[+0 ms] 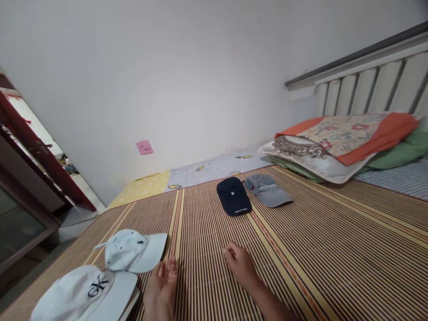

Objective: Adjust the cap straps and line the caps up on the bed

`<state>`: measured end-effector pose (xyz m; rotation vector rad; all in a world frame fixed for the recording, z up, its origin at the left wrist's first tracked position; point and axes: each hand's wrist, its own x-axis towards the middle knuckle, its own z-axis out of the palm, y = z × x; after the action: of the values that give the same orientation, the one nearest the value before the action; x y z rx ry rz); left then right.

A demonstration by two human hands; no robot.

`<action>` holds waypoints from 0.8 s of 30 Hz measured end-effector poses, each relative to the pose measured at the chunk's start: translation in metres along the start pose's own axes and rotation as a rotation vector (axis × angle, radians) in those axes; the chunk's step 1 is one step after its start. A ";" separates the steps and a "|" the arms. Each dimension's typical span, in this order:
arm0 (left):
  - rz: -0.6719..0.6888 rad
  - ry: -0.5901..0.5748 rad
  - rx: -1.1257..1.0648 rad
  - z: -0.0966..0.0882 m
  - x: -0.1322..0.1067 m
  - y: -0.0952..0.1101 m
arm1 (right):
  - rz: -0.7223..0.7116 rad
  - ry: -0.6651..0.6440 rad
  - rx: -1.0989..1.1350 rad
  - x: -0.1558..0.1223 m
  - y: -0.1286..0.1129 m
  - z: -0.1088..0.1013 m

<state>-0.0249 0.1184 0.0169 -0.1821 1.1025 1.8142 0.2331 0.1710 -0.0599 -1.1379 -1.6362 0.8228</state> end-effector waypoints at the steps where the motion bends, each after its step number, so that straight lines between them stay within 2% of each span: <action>1: -0.038 0.018 -0.010 -0.007 0.006 0.002 | 0.005 -0.001 0.001 0.000 0.000 0.000; 4: -0.111 0.042 -0.045 -0.022 0.017 0.003 | 0.019 -0.005 0.007 0.000 0.000 0.000; 7: -0.062 0.020 -0.093 -0.026 0.025 0.006 | 0.025 -0.010 0.019 -0.001 -0.001 0.000; 15: 0.049 -0.012 -0.190 -0.019 0.038 0.001 | 0.021 -0.038 0.024 -0.003 -0.006 -0.004; 20: 0.059 -0.005 -0.230 -0.017 0.039 0.001 | 0.015 -0.030 0.010 -0.002 -0.004 -0.003; 24: 0.014 -0.084 -0.254 -0.017 0.038 0.003 | 0.009 -0.017 -0.001 -0.002 -0.002 -0.002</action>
<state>-0.0525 0.1308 -0.0122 -0.2459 0.8149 1.9538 0.2342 0.1688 -0.0578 -1.1421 -1.6469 0.8397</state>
